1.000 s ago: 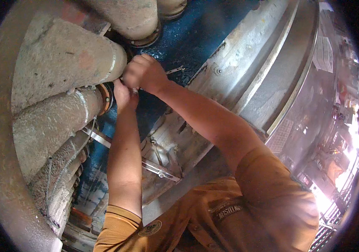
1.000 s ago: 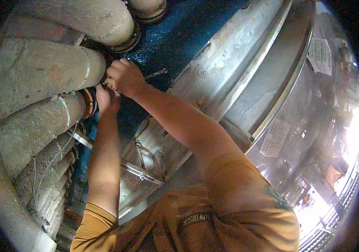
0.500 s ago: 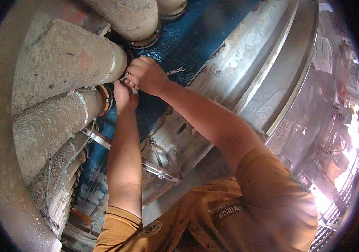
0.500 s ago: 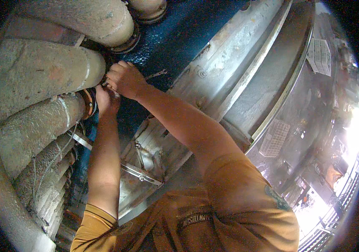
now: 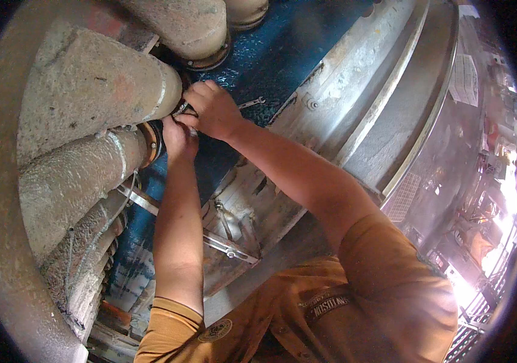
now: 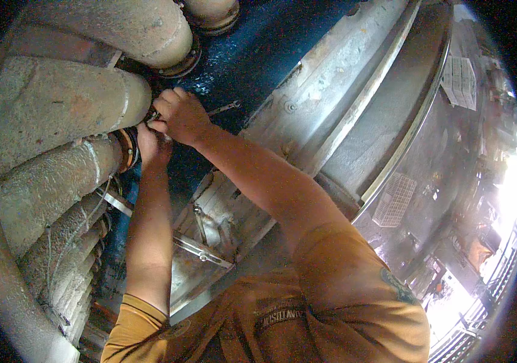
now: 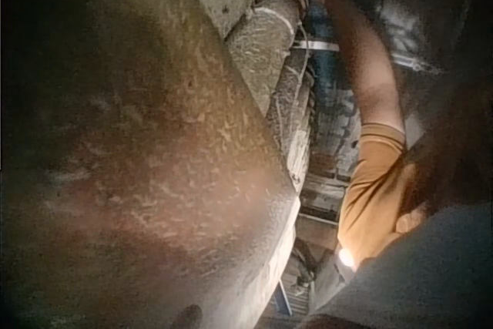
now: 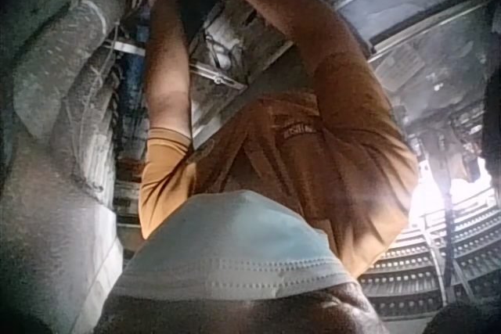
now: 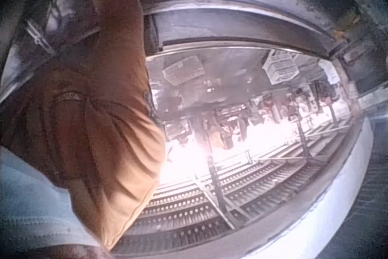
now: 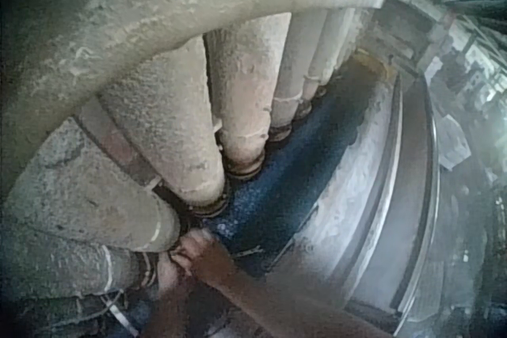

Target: The person retrieves small metal rings and fasteners from a plastic bag and then attaches them to a blue metal frame using a wrench. The task involves repetitive tightening of fasteners on the frame.

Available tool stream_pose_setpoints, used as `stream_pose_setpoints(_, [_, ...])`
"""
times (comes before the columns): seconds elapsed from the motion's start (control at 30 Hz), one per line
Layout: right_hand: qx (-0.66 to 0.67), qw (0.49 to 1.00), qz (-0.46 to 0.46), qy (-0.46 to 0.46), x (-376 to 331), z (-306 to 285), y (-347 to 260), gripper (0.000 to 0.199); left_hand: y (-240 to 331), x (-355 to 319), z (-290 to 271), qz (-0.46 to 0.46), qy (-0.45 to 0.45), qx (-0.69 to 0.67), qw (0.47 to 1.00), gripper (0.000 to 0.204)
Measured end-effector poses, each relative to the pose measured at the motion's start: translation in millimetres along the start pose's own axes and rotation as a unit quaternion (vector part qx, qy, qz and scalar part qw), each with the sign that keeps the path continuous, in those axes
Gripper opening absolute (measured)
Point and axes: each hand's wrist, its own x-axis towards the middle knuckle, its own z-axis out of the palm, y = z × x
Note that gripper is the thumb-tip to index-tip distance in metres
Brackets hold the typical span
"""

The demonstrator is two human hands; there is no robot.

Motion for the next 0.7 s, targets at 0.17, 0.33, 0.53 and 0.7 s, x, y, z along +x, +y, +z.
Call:
stream_pose_setpoints(0.17, [0.006,0.997,-0.063,-0.032,-4,13,12,0.011,0,-6,20,0.010,0.014,-0.056,0.998,0.043])
stream_pose_setpoints(0.33, [0.014,0.999,-0.033,-0.036,-1,0,2,0.012,6,-11,29,0.007,0.052,-0.051,0.997,0.044])
stream_pose_setpoints(0.53, [0.024,0.996,-0.079,-0.036,0,8,12,0.012,3,-6,12,0.008,-0.024,-0.045,0.999,0.039])
stream_pose_setpoints(0.7, [0.037,0.997,-0.054,-0.042,-3,6,11,0.011,4,-8,22,0.014,0.027,-0.050,0.998,0.039])
